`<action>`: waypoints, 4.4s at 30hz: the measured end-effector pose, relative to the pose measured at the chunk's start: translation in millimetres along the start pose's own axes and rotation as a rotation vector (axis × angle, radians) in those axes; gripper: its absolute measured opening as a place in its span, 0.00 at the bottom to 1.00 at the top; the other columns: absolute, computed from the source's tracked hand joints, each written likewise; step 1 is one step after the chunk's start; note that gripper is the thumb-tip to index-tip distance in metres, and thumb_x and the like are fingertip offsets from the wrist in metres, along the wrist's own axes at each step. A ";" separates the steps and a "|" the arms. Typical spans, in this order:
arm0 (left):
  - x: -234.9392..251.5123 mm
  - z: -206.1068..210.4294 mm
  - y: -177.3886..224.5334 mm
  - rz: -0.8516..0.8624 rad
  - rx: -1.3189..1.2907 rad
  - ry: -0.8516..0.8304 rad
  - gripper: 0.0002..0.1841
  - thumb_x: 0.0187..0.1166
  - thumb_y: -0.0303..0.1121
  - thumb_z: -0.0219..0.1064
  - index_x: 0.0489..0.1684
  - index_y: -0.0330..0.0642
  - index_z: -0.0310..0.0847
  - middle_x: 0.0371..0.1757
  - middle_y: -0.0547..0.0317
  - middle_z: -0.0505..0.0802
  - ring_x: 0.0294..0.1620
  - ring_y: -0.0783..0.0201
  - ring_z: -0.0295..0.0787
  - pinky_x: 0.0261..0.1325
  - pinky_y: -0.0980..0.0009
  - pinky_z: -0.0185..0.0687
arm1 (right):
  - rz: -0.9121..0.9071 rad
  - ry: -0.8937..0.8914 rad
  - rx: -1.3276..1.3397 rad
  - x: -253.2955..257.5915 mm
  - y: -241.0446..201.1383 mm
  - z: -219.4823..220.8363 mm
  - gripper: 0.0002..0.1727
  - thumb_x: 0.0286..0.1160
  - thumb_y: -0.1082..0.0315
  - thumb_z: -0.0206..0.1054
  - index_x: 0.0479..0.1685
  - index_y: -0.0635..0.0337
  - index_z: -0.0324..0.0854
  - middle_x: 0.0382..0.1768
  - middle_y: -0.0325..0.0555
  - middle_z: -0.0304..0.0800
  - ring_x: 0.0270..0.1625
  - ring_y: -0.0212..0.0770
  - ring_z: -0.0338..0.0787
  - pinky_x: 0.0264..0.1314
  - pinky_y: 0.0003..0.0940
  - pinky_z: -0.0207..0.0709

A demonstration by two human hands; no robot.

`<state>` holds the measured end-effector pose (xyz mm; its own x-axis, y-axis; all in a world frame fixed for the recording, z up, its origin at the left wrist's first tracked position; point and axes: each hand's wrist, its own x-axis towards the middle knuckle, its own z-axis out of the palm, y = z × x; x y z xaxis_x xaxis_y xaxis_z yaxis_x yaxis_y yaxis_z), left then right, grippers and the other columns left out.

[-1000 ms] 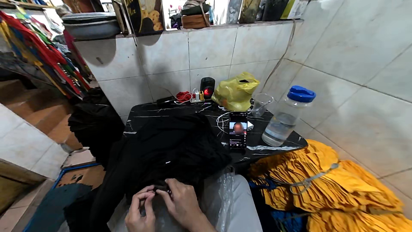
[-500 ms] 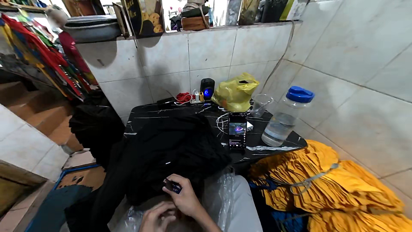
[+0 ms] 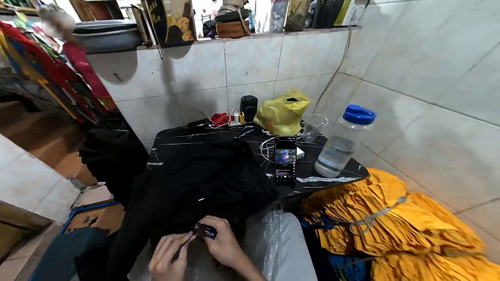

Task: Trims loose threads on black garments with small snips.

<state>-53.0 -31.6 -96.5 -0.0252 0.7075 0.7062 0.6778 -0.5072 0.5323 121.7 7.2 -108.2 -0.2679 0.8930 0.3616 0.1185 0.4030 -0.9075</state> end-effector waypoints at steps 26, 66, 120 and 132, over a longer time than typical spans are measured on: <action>55.0 15.3 5.6 -0.290 -0.295 0.133 0.10 0.77 0.24 0.68 0.49 0.32 0.73 0.48 0.53 0.93 0.49 0.64 0.94 0.52 0.67 0.93 | 0.629 -0.005 -0.955 6.4 -78.5 -97.5 0.15 0.71 0.62 0.67 0.55 0.50 0.89 0.40 0.50 0.95 0.46 0.55 0.95 0.48 0.57 0.83; 70.7 99.9 -17.3 0.198 0.330 -0.453 0.27 0.86 0.43 0.53 0.85 0.78 0.70 0.87 0.67 0.75 0.82 0.48 0.71 0.79 0.43 0.67 | 0.505 0.515 0.736 -9.4 -11.4 -105.5 0.10 0.89 0.71 0.58 0.62 0.62 0.76 0.13 0.33 0.65 0.09 0.23 0.58 0.09 0.19 0.56; 24.2 113.3 56.7 0.067 -0.240 -0.193 0.10 0.78 0.40 0.73 0.45 0.44 0.91 0.46 0.64 0.94 0.51 0.71 0.90 0.60 0.76 0.87 | 0.303 0.436 0.136 -27.9 -9.5 -98.4 0.08 0.79 0.66 0.70 0.37 0.61 0.90 0.25 0.36 0.84 0.25 0.27 0.78 0.30 0.22 0.72; 19.0 112.2 59.8 0.096 -0.357 -0.225 0.06 0.81 0.34 0.69 0.39 0.44 0.91 0.40 0.64 0.92 0.44 0.74 0.90 0.53 0.80 0.88 | 0.267 0.421 0.113 -27.6 -7.2 -97.5 0.07 0.78 0.68 0.71 0.42 0.63 0.90 0.30 0.40 0.90 0.33 0.30 0.86 0.39 0.25 0.81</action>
<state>69.5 6.8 -103.6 0.2127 0.7187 0.6620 0.3712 -0.6862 0.6256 221.4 -0.9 -90.8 0.1688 0.9745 0.1476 0.0194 0.1464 -0.9890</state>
